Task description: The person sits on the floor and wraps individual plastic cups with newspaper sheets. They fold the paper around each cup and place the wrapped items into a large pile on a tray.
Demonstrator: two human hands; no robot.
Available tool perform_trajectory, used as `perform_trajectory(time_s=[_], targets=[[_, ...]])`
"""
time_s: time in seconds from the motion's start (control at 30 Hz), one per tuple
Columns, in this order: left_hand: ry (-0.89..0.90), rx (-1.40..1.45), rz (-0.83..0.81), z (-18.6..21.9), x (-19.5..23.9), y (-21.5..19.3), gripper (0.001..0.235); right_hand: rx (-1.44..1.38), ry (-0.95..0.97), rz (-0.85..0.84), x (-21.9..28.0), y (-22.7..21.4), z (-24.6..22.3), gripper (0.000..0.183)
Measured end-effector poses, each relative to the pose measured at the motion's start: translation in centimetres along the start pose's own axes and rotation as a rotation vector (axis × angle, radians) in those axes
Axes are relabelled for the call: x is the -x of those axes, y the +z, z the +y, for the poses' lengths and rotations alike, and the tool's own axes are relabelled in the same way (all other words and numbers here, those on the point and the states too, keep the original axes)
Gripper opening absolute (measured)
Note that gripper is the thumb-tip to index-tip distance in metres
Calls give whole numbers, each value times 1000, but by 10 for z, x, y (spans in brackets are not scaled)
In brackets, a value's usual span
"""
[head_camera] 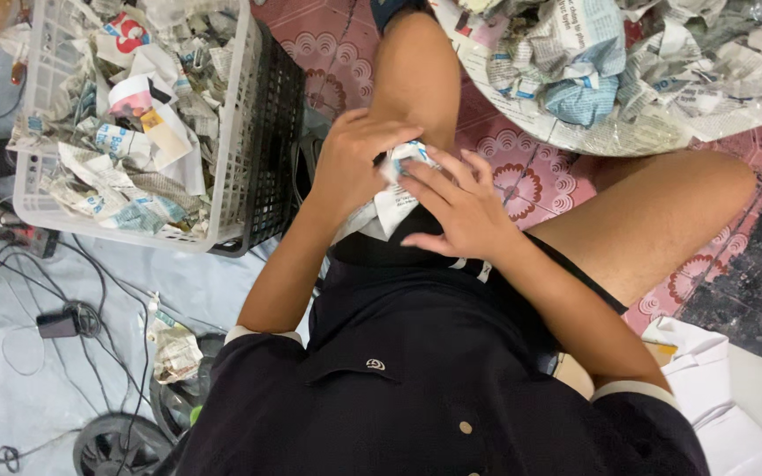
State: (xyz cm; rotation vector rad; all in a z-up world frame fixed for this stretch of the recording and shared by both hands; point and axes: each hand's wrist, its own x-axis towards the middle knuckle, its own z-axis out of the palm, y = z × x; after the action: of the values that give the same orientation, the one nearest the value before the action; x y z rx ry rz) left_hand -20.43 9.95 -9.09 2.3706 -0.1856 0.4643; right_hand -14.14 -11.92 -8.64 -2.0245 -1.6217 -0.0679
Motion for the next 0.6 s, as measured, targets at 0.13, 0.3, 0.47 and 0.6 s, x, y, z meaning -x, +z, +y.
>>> perform_trajectory(time_s=[0.13,0.3,0.47,0.6], targets=[[-104,247,-9,-9,12,-3,41,31,-57,-135,-1,-9,13,81],[40,-93,17,-27,45,-13,47,93,-20,-119,9,-6,21,62],[320,-232,-28,-23,70,-12,43,6,91,-89,9,7,22,49],[465,-361,41,-14,58,-17,41,-87,103,6,7,13,24,44]])
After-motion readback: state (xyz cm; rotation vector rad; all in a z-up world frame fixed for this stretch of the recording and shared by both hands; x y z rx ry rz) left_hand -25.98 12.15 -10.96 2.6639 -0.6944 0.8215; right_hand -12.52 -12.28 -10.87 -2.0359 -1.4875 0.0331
